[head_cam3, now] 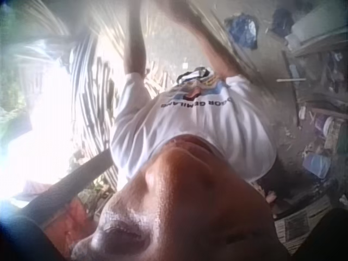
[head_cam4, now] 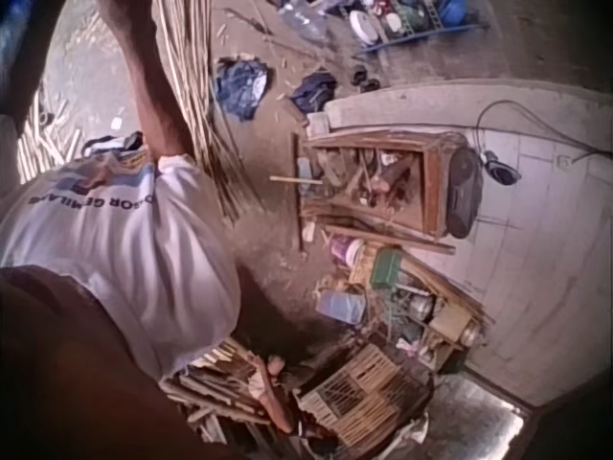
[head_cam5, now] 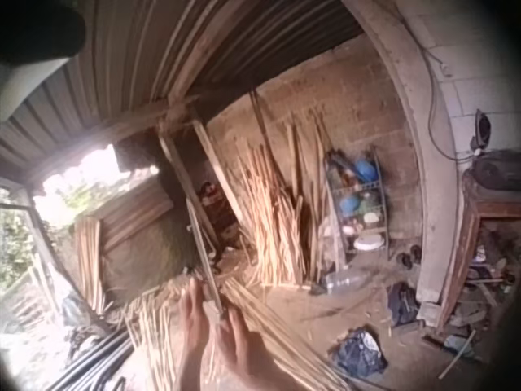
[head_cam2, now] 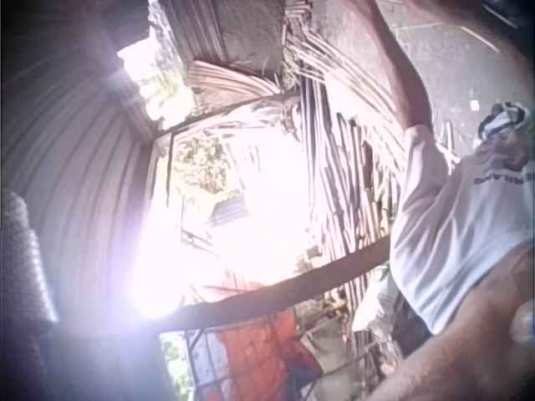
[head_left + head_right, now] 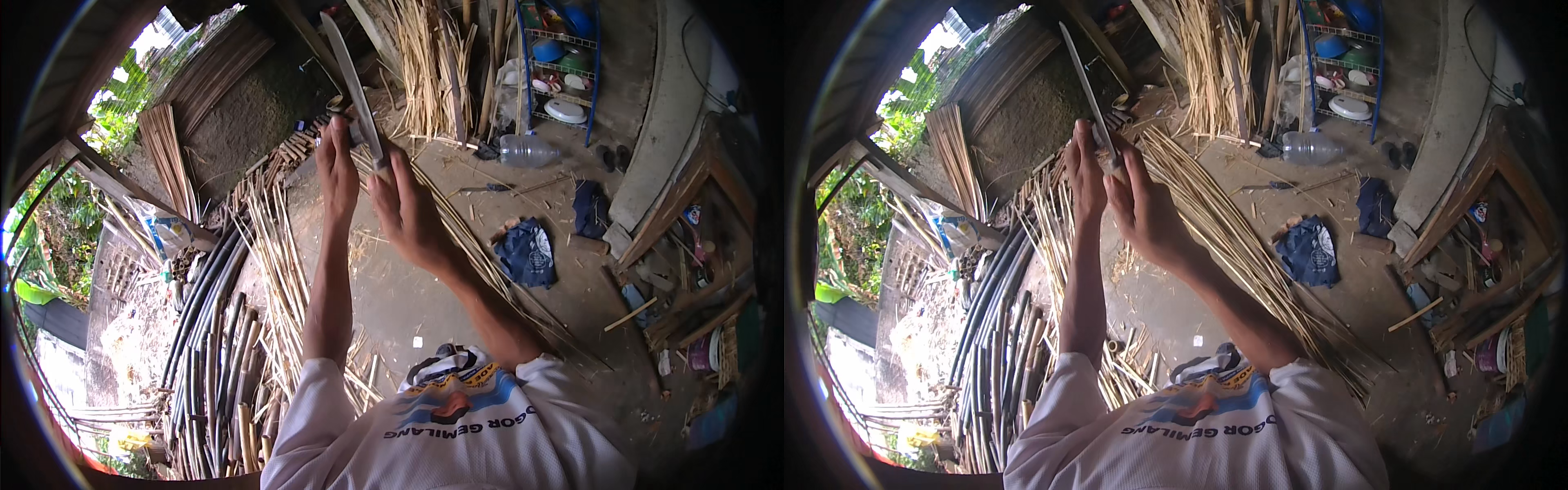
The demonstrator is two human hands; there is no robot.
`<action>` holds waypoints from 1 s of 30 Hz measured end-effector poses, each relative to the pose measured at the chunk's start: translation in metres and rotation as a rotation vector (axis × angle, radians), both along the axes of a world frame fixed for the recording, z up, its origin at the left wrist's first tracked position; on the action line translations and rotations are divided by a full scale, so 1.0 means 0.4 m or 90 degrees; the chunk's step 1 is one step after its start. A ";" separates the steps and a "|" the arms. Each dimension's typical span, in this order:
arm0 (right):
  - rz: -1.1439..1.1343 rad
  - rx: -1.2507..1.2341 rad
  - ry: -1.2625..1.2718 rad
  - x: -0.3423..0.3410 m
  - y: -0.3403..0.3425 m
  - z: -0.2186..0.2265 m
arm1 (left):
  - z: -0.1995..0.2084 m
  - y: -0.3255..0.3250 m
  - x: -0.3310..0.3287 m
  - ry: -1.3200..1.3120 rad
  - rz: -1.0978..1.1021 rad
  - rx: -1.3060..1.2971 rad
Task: The person uses a machete to split long bamboo poles into thin strips. They repeatedly position each pole, strike it with the blade, and separate the resulting strips, placing them into a growing pile on the floor.
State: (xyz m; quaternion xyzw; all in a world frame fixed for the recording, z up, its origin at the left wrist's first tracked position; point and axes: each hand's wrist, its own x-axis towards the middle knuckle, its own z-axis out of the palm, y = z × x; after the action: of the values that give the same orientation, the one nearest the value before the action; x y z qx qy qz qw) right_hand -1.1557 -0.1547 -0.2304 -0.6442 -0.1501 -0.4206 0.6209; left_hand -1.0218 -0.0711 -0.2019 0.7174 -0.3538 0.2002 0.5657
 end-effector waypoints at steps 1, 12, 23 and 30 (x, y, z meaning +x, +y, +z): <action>0.003 0.003 0.006 0.012 -0.012 0.010 | 0.009 -0.004 -0.011 -0.025 0.000 -0.010; -0.025 0.018 0.028 0.090 -0.015 0.032 | 0.440 -0.203 0.092 -0.858 0.157 0.643; -0.071 0.009 0.002 0.097 -0.100 -0.068 | 0.431 -0.405 -0.059 -0.928 -0.016 0.561; -0.027 0.044 0.092 0.127 -0.028 -0.164 | 0.240 -0.260 0.143 -1.055 0.072 0.741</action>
State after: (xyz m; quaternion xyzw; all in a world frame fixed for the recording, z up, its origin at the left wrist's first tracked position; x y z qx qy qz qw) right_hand -1.1050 -0.1660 -0.2959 -0.6543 -0.0768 -0.3905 0.6430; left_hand -0.9644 -0.1749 -0.1058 0.5322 -0.6431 0.4580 -0.3055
